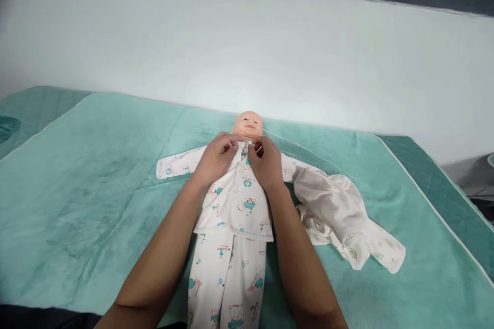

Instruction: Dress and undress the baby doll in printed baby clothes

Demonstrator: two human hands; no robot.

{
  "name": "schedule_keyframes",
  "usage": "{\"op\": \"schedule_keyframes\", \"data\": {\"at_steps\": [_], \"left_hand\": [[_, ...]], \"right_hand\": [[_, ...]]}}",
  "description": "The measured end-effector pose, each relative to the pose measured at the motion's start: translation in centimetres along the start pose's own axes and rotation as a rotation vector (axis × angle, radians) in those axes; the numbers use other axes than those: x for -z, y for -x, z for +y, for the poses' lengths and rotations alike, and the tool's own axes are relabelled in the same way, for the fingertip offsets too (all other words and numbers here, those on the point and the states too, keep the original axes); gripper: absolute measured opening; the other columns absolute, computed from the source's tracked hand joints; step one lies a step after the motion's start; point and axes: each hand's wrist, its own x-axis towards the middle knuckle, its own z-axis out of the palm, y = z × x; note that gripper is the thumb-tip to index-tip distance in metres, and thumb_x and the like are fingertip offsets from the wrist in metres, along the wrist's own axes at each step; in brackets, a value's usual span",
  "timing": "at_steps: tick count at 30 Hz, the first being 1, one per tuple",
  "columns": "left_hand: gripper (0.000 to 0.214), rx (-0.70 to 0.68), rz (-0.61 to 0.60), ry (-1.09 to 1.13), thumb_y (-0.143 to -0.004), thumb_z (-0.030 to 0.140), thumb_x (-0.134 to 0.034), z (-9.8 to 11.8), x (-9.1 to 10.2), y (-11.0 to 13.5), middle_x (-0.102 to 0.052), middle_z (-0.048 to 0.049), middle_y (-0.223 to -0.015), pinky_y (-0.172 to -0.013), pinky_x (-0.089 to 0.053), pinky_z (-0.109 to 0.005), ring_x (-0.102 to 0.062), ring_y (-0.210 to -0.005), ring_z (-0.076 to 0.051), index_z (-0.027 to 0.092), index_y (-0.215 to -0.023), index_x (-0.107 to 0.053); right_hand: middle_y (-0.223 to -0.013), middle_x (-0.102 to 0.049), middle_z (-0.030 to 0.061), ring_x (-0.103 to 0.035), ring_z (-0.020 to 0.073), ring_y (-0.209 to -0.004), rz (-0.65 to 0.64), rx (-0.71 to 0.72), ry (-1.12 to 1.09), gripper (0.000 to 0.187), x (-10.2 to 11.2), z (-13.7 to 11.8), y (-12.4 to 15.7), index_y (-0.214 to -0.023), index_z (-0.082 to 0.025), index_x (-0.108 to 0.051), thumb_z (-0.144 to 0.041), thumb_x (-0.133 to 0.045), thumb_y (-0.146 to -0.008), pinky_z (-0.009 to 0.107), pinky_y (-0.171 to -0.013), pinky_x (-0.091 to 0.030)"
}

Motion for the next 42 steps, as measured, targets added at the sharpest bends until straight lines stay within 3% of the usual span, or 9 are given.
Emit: {"op": "schedule_keyframes", "data": {"at_steps": [3,6,9,12,16,23,31,36,42], "left_hand": [[0.021,-0.031,-0.082,0.081,-0.089,0.015,-0.053,0.2,0.6,1.2,-0.064,-0.0029,-0.098,-0.079,-0.046,-0.030,-0.059,-0.089,-0.016,0.022,-0.097,-0.070],[0.020,-0.061,-0.109,0.150,-0.085,0.011,-0.054,0.0,0.8,2.7,-0.062,-0.0041,-0.100,-0.087,-0.046,-0.032,-0.058,-0.098,-0.018,0.021,-0.090,-0.070],[0.019,-0.074,-0.146,0.196,-0.089,0.016,-0.056,-0.4,0.8,3.4,-0.060,-0.0056,-0.108,-0.094,-0.045,-0.034,-0.057,-0.107,-0.020,0.022,-0.094,-0.073],[0.017,-0.061,-0.211,0.231,-0.092,0.024,-0.058,-0.8,1.2,3.4,-0.059,-0.0059,-0.112,-0.085,-0.046,-0.031,-0.057,-0.107,-0.019,0.023,-0.098,-0.074],[0.015,-0.023,-0.252,0.201,-0.090,0.029,-0.064,-0.5,1.7,3.4,-0.057,-0.0062,-0.117,-0.073,-0.046,-0.027,-0.056,-0.108,-0.020,0.024,-0.102,-0.071],[0.012,-0.049,-0.216,0.156,-0.092,0.030,-0.063,-0.3,1.3,3.6,-0.058,-0.0050,-0.114,-0.085,-0.048,-0.031,-0.056,-0.109,-0.020,0.026,-0.098,-0.073],[0.017,-0.092,-0.199,0.128,-0.095,0.028,-0.058,-0.3,0.8,3.5,-0.060,-0.0046,-0.108,-0.095,-0.045,-0.035,-0.056,-0.106,-0.019,0.025,-0.100,-0.073],[0.015,-0.088,-0.173,0.093,-0.095,0.026,-0.056,0.0,0.5,3.4,-0.060,-0.0046,-0.106,-0.097,-0.044,-0.035,-0.056,-0.106,-0.019,0.022,-0.098,-0.071],[0.018,-0.104,-0.214,0.098,-0.096,0.023,-0.053,0.0,0.7,3.3,-0.060,-0.0055,-0.107,-0.097,-0.045,-0.035,-0.055,-0.107,-0.019,0.022,-0.097,-0.070]], "right_hand": [[-0.071,-0.053,-0.0032,-0.046,0.0123,-0.063,-0.058,0.010,0.143,0.023,0.7,-1.9,1.6,-0.081,-0.021,-0.050,-0.039,-0.060,-0.091,0.026,-0.061,-0.034],[-0.069,-0.051,-0.0024,-0.042,0.0127,-0.061,-0.216,0.019,0.361,0.033,1.5,-3.7,3.4,-0.073,-0.021,-0.045,-0.043,-0.058,-0.093,0.027,-0.059,-0.027],[-0.072,-0.053,-0.0015,-0.039,0.0129,-0.058,-0.306,0.002,0.528,0.030,2.0,-4.7,4.6,-0.078,-0.021,-0.047,-0.044,-0.060,-0.092,0.028,-0.056,-0.021],[-0.076,-0.053,0.0002,-0.039,0.0133,-0.058,-0.317,0.049,0.610,0.023,2.1,-4.9,5.3,-0.078,-0.021,-0.048,-0.036,-0.058,-0.093,0.029,-0.056,-0.019],[-0.076,-0.050,0.0001,-0.043,0.0131,-0.064,-0.319,0.143,0.477,0.021,2.5,-4.2,5.4,-0.075,-0.020,-0.044,-0.023,-0.050,-0.095,0.029,-0.059,-0.023],[-0.073,-0.047,-0.0031,-0.042,0.0113,-0.064,-0.420,0.154,0.076,0.020,3.5,-2.3,4.6,-0.073,-0.020,-0.042,-0.016,-0.049,-0.092,0.026,-0.063,-0.030],[-0.091,-0.054,0.0023,-0.052,0.0152,-0.078,-0.346,0.143,0.076,0.015,2.9,-2.2,4.8,-0.089,-0.021,-0.052,-0.024,-0.044,-0.101,0.028,-0.072,-0.037],[-0.088,-0.056,0.0030,-0.052,0.0162,-0.078,-0.249,0.100,0.089,0.014,2.7,-2.2,4.7,-0.086,-0.021,-0.055,-0.022,-0.048,-0.098,0.028,-0.072,-0.039],[-0.084,-0.057,0.0020,-0.051,0.0158,-0.076,-0.264,0.062,0.048,0.013,3.1,-2.4,4.5,-0.082,-0.021,-0.057,-0.023,-0.054,-0.094,0.028,-0.072,-0.040]]}}
